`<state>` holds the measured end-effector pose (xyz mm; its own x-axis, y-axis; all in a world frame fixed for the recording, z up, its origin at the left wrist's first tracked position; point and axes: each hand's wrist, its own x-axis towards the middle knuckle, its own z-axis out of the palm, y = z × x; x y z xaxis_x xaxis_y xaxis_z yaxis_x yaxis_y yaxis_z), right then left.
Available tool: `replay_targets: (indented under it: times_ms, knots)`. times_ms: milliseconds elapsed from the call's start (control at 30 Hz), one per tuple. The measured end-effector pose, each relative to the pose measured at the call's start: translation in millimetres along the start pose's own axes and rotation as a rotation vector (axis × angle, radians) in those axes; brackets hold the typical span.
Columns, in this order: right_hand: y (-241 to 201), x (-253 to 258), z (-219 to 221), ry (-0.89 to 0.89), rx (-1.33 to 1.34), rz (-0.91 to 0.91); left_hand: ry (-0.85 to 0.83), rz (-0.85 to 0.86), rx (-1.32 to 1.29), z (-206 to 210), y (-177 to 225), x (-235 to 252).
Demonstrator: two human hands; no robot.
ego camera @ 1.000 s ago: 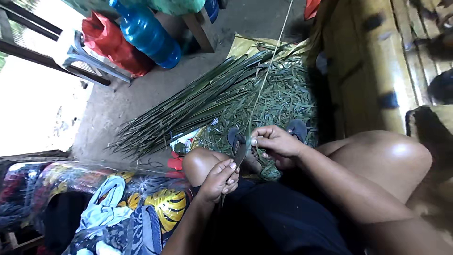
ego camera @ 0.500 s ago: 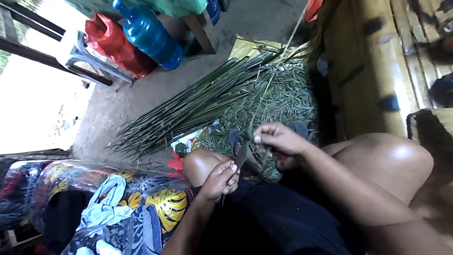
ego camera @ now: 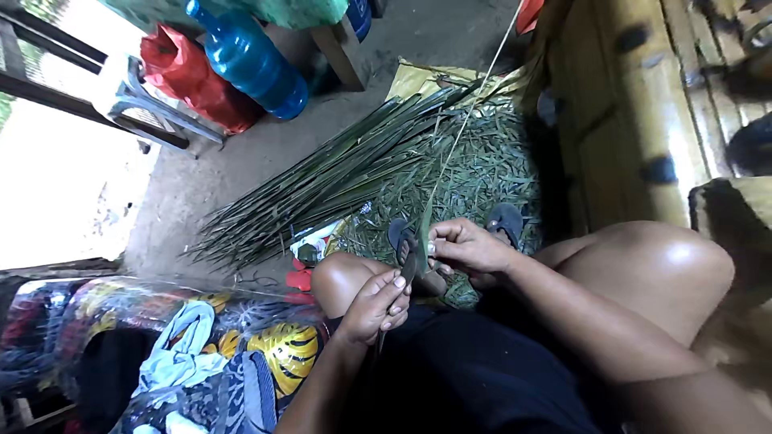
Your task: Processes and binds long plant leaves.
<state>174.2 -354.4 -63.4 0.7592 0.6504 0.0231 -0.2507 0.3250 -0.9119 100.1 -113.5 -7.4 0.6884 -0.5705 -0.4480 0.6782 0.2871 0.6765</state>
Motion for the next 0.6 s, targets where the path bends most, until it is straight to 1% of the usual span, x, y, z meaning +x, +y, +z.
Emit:
replay_targets:
  times_ms: [67,133,200,267,367,400,467,533,600]
  knots:
    - [-2,1,-6,0.034,-0.023,-0.054,-0.007,-0.018,0.002,1,0,-3]
    - [-3,2,-9,0.031,-0.055,-0.103,-0.015,-0.017,0.009,0,0,-4]
    - [-4,3,-12,0.040,-0.070,-0.110,-0.009,-0.013,0.023,0,1,-5]
    - [-8,2,-20,0.117,-0.090,-0.099,-0.004,-0.023,0.032,-1,0,-7]
    - [-16,2,-38,0.296,-0.071,-0.122,-0.014,-0.049,0.034,-5,-4,-13]
    - [-20,1,-38,0.320,-0.053,-0.111,-0.014,-0.048,0.031,-5,-5,-14]
    - [-22,0,-25,0.259,-0.031,-0.029,-0.012,-0.039,0.017,-5,-6,-13]
    - [-13,-2,-8,0.105,0.011,0.074,-0.037,-0.043,-0.018,-5,-5,-10]
    - [1,-2,3,-0.024,0.080,0.121,-0.083,-0.066,-0.083,-6,-4,-8]
